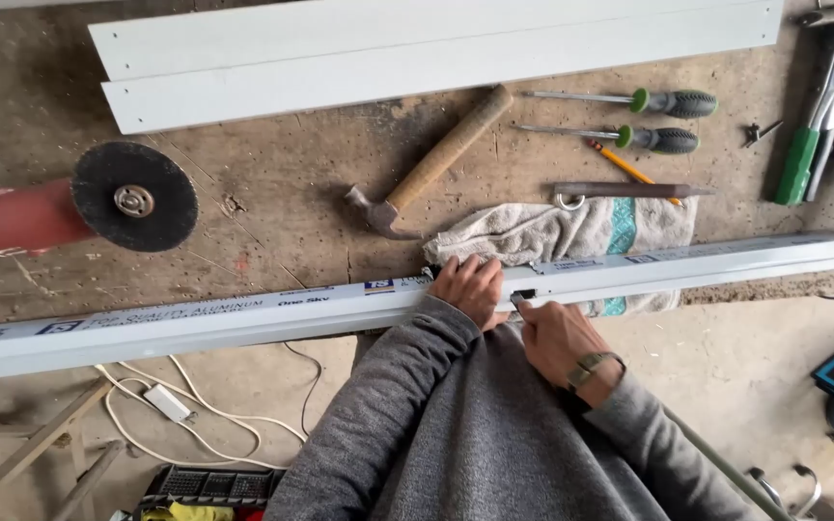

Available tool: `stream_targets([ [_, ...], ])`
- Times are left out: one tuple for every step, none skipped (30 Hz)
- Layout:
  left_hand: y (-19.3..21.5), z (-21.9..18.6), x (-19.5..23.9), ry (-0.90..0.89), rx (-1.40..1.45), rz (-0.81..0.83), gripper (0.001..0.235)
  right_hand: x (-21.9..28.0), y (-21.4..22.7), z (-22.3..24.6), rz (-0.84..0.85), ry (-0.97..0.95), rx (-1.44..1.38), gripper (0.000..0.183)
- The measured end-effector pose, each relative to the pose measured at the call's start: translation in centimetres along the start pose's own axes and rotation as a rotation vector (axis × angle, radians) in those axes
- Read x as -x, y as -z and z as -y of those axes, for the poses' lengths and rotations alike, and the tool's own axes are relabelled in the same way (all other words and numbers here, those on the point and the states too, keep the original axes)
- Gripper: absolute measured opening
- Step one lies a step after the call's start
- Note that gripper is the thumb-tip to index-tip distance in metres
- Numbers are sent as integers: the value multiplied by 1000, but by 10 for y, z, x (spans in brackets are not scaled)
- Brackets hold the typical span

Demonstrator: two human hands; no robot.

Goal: Filing the edges of a rectangular cutout in an aluminum frame followed by drilling a hole in the same frame.

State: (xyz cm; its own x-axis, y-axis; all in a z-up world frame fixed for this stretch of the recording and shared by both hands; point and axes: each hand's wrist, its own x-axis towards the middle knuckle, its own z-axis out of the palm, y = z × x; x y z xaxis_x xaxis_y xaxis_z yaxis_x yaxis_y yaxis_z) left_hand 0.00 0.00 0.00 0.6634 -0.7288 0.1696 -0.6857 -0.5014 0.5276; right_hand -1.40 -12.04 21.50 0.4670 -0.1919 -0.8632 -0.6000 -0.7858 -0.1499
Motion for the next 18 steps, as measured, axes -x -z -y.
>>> stream_targets([
  [34, -4, -10, 0, 2, 0, 54, 14, 13, 9, 0, -2, 1, 31],
  [67, -8, -20, 6, 12, 5, 54, 28, 26, 19, 18, -26, -15, 33],
  [101, -9, -32, 13, 11, 8, 55, 39, 40, 29, 34, -39, -32, 38],
  [101, -6, -36, 14, 3, 5, 55, 38, 41, 29, 32, -30, -31, 38],
  [102, -10, -34, 22, 15, 12, 54, 42, 40, 27, 16, -45, -61, 40],
  [103, -13, -32, 30, 26, 19, 54, 46, 38, 26, 0, -61, -90, 42],
  [98, -12, -31, 24, 29, 18, 54, 37, 30, 23, -5, -65, -92, 42],
  [93, -12, -30, 7, -11, 17, 56, 28, 23, 20, -17, -55, -100, 41],
  [90, -11, -29, -13, -50, 15, 59, 19, 16, 17, -32, -48, -111, 39],
  [87, -12, -29, -22, -45, 15, 59, 18, 12, 10, -38, -55, -115, 39],
  [86, -12, -27, -11, -28, 19, 57, 17, 7, 5, -60, -36, -109, 35],
  [85, -11, -25, 1, -11, 24, 55, 15, 2, 0, -82, -16, -103, 33],
  [91, -13, -29, -1, -18, 20, 55, 21, 7, 3, -87, -9, -104, 33],
  [97, -14, -32, 1, 2, 28, 54, 26, 11, 6, -81, -28, -95, 33],
  [104, -17, -31, 11, 26, 45, 54, 34, 14, 11, -64, -48, -84, 33],
  [97, -10, -27, 16, 22, 49, 54, 19, 4, 13, -58, -43, -84, 33],
  [86, -9, -25, -4, -1, 49, 55, 7, -5, 9, -95, -12, -57, 33],
  [76, -9, -23, -25, -25, 50, 58, -4, -14, 5, -132, 20, -30, 33],
])
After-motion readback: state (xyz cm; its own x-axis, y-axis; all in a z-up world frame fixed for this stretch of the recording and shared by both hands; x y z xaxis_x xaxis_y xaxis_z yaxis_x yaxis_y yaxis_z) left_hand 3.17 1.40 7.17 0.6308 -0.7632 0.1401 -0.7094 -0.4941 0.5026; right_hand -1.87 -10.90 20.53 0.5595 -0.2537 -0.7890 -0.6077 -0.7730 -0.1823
